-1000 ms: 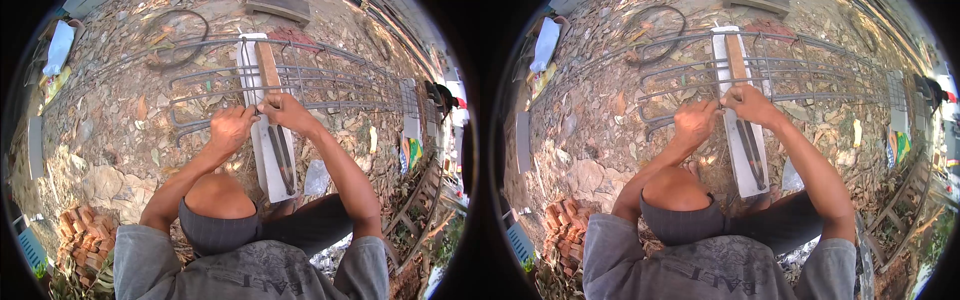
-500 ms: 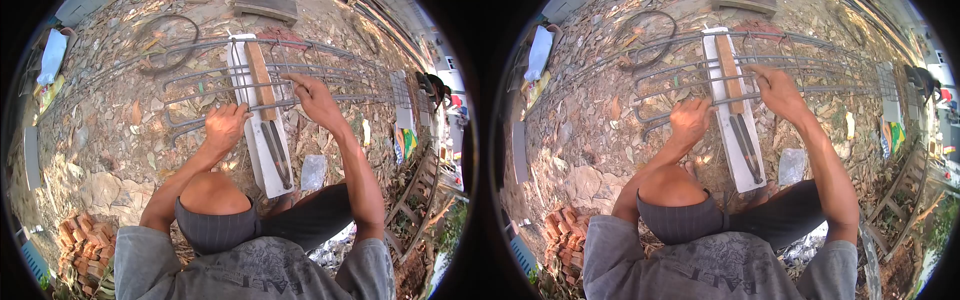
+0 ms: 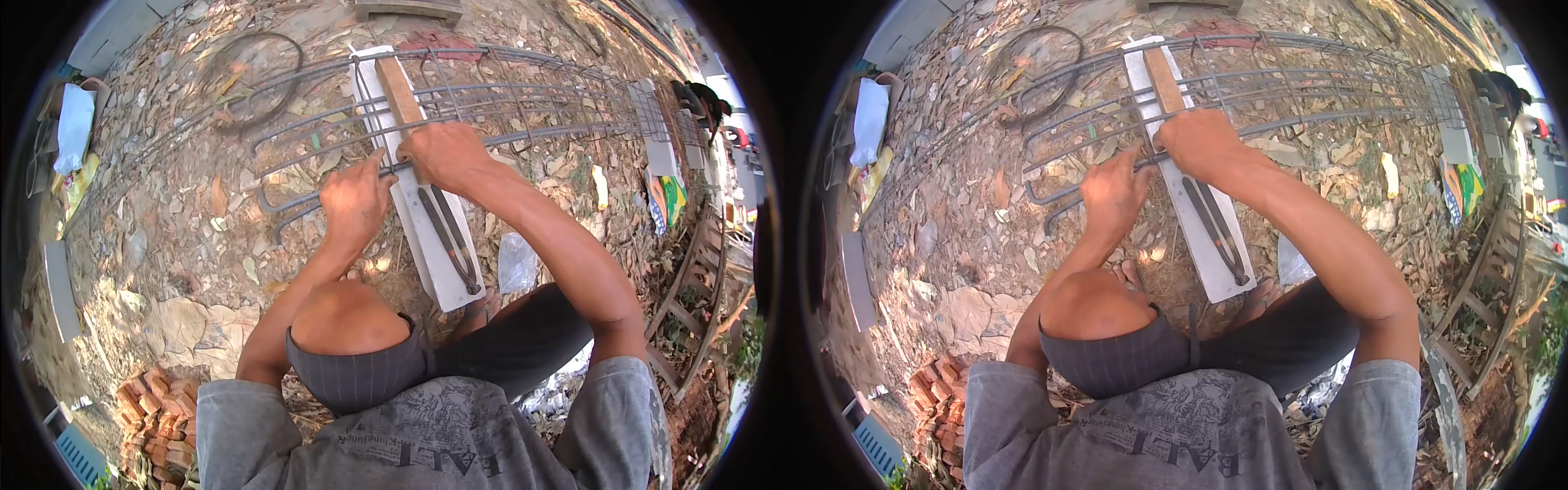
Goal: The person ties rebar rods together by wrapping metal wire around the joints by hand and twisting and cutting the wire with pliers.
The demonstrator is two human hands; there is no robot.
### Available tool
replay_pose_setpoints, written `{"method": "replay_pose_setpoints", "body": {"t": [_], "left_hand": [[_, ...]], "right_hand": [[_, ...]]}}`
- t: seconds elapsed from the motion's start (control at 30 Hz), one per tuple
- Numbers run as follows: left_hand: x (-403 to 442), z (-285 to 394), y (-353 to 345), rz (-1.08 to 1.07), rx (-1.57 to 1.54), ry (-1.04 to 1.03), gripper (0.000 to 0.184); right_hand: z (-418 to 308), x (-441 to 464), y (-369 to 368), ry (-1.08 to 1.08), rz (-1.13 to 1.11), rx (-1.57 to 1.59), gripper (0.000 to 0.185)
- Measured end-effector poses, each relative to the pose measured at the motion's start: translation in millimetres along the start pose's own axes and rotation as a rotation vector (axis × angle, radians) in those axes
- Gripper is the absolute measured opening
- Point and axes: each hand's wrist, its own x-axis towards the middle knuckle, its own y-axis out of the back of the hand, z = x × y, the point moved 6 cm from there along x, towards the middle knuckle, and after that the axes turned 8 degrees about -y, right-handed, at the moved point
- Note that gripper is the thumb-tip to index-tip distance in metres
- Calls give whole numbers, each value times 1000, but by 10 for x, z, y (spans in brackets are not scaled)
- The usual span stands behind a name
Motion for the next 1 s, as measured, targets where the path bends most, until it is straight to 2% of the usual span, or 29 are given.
{"method": "replay_pose_setpoints", "body": {"t": [0.2, 0.3, 0.4, 0.6, 0.7, 0.8, 0.83, 0.93, 0.97, 1.0], "left_hand": [[73, -95, 29, -220, -160, 170, 29], [113, -101, 92, -247, -264, 227, 30], [127, -116, 91, -184, -207, 160, 27], [153, -219, 11, -300, -203, 228, 31], [148, -291, -62, -365, -206, 243, 36], [205, -279, -39, -461, -244, 298, 36], [195, -321, -85, -473, -298, 328, 36], [213, -453, -193, -502, -446, 389, 34], [219, -478, -217, -508, -491, 394, 34], [210, -468, -231, -517, -540, 403, 35]], "right_hand": [[-9, 172, -70, 86, -28, -53, 25], [-35, 168, -44, 84, 5, -8, 23], [-61, 89, 3, 88, 26, 44, 18], [-42, 8, -82, -197, 115, 89, 17], [-81, -237, -222, -381, 174, 380, 16], [-263, -557, -397, -531, 372, 719, 16], [-364, -626, -514, -471, 493, 735, 18], [-471, -665, -650, -467, 641, 689, 25], [-493, -683, -629, -425, 677, 579, 33], [-512, -692, -646, -415, 679, 516, 33]]}}
